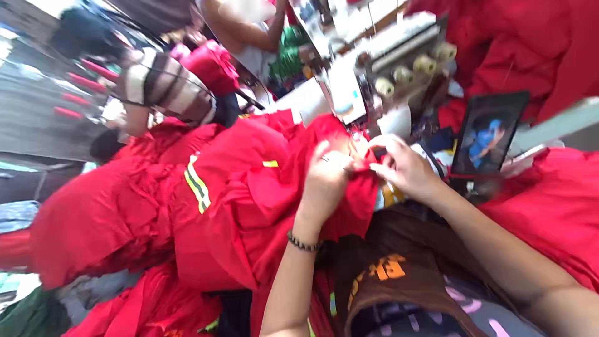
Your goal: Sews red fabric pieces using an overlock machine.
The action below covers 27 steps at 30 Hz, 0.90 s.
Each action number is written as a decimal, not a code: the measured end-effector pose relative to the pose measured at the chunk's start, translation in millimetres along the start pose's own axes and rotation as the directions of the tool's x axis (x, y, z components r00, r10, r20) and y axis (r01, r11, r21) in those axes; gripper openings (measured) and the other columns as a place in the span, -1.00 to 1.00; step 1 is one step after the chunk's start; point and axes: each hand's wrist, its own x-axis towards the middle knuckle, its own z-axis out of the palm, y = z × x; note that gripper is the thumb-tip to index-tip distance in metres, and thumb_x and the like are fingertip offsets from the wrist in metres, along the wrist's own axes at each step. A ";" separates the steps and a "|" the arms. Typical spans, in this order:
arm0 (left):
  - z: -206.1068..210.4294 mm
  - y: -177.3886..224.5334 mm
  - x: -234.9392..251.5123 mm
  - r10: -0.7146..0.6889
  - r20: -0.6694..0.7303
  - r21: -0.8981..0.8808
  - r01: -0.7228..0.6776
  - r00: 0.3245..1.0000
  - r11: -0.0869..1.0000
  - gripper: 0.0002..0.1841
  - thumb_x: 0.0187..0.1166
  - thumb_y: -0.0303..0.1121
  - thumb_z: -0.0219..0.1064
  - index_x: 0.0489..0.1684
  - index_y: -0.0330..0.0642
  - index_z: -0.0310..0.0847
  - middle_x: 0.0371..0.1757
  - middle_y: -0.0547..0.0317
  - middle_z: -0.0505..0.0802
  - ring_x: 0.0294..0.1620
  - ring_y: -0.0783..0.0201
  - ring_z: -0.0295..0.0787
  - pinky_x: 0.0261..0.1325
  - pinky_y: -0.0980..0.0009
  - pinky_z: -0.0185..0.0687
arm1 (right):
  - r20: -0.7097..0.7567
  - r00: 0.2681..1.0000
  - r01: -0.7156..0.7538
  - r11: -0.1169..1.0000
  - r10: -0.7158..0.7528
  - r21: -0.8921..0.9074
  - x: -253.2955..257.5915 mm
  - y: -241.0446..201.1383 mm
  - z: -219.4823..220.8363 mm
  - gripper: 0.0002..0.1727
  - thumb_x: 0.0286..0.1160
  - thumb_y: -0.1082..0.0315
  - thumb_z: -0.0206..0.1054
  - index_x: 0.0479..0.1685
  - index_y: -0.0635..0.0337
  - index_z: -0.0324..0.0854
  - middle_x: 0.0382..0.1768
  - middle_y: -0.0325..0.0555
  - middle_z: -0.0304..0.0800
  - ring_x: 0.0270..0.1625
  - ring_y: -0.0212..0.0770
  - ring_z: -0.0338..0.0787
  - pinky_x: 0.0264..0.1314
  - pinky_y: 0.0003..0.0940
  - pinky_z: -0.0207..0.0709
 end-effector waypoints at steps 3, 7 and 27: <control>-31.2 43.1 11.9 0.155 0.268 -0.102 -0.132 0.951 0.986 -0.80 0.73 -0.31 0.24 -0.20 -0.14 0.78 -0.42 0.22 0.88 -0.26 0.26 0.87 0.15 0.23 0.75 | 0.195 0.957 0.189 0.971 -0.216 0.146 -3.4 -16.5 -16.0 -0.54 0.54 0.41 0.35 0.45 0.07 0.60 0.31 -0.05 0.77 -0.20 -0.28 0.83 -0.15 -0.29 0.76; -29.3 33.6 10.7 0.178 0.379 -0.033 -0.178 0.908 0.983 -0.87 0.52 -0.33 0.45 -0.17 -0.19 0.77 -0.23 0.06 0.87 -0.09 0.10 0.86 0.25 0.11 0.69 | 0.238 0.946 0.223 0.975 -0.221 0.018 9.5 -6.8 -13.2 -0.60 0.58 0.41 0.33 0.39 0.11 0.64 0.38 0.01 0.72 0.01 -0.15 0.85 0.04 -0.17 0.75; -63.3 39.3 4.6 0.214 0.250 -0.168 -0.175 0.944 0.970 -0.82 0.60 -0.30 0.42 0.02 -0.16 0.72 -0.29 0.22 0.90 -0.29 0.31 0.84 0.07 0.27 0.73 | 0.294 0.816 0.451 0.866 -0.498 0.216 19.3 -7.5 -34.6 -0.84 0.57 0.27 0.42 -0.14 0.14 0.85 0.03 -0.16 0.87 0.09 -0.40 0.81 0.19 -0.49 0.68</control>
